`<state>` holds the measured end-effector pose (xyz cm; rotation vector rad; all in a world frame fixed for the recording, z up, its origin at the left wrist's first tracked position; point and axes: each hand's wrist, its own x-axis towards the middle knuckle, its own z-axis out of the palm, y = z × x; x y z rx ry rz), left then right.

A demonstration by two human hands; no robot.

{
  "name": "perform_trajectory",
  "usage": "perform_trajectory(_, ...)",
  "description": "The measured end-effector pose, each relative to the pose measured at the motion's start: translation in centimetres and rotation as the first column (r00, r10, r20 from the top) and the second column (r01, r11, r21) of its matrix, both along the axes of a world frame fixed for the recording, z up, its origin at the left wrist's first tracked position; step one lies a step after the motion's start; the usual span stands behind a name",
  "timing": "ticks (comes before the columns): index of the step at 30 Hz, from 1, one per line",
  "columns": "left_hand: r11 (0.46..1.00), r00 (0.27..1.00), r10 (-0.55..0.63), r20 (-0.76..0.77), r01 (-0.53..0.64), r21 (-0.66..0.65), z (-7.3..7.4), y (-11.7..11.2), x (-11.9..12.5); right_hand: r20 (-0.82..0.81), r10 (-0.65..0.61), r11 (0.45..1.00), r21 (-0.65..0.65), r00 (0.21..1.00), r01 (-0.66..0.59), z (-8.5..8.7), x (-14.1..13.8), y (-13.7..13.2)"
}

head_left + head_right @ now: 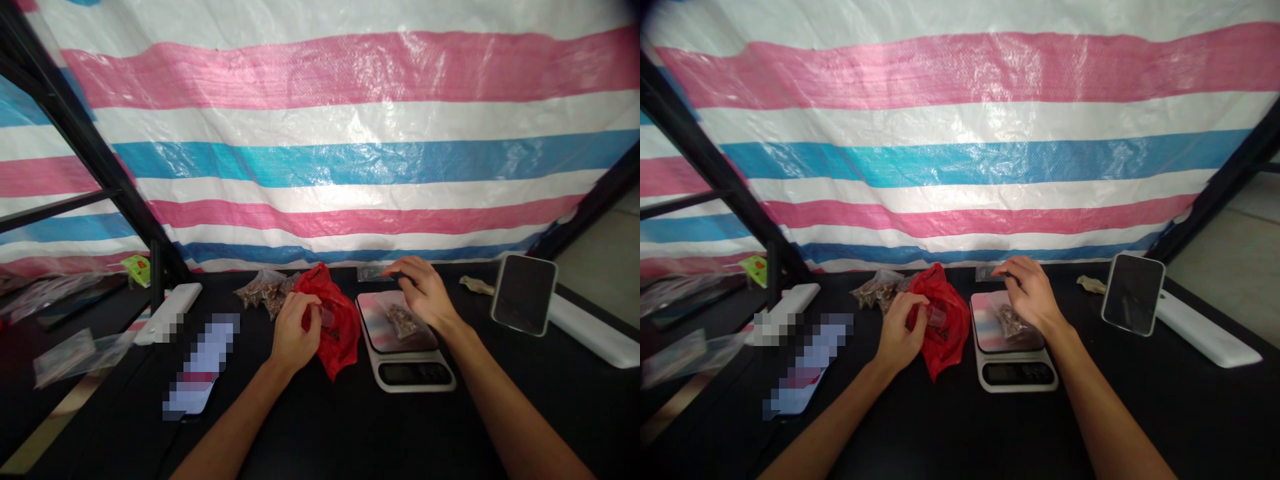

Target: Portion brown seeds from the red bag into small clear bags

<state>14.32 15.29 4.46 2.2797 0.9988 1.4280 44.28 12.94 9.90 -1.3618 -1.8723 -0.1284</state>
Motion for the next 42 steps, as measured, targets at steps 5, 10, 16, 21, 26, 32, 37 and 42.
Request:
perform_trajectory(5,1.0,0.999,0.018,0.028,-0.019,0.006,-0.2,0.2,-0.1,0.039,0.07,0.986,-0.157,0.997,-0.063,0.0,0.3,-0.1)
perform_trajectory(10,0.989,0.99,0.144,0.004,-0.144,-0.023,-0.4,0.4,-0.2,0.107,0.071,0.951,-0.306,0.992,-0.035,0.1,0.5,-0.2)
perform_trajectory(16,0.989,0.991,0.128,-0.029,-0.13,-0.064,-0.3,0.4,-0.2,0.175,0.072,0.892,-0.453,0.982,0.015,-0.1,0.7,-0.1)
perform_trajectory(21,0.998,1.0,0.004,0.02,-0.003,-0.06,0.1,-0.2,0.1,-0.063,0.121,0.904,-0.406,0.991,-0.136,0.2,0.3,-0.2)
perform_trajectory(26,1.0,0.997,-0.018,0.081,0.017,0.011,0.4,-1.5,0.6,-0.495,0.18,0.916,-0.23,0.85,-0.328,0.5,-3.3,-0.4)
perform_trajectory(32,0.987,0.996,0.082,-0.027,-0.078,0.139,0.4,-1.7,0.6,-0.603,0.223,0.901,-0.173,0.766,-0.399,-1.3,-10.1,-1.3)
perform_trajectory(37,0.987,0.979,0.159,-0.126,-0.153,0.054,-0.5,-0.4,0.2,-0.437,0.279,0.891,-0.215,0.855,-0.401,-1.5,-11.7,-2.2)
perform_trajectory(42,0.9,0.916,0.389,-0.093,-0.4,-0.173,0.2,-0.5,0.0,-0.037,0.207,0.949,-0.236,0.978,-0.21,-2.5,-11.1,-1.6)
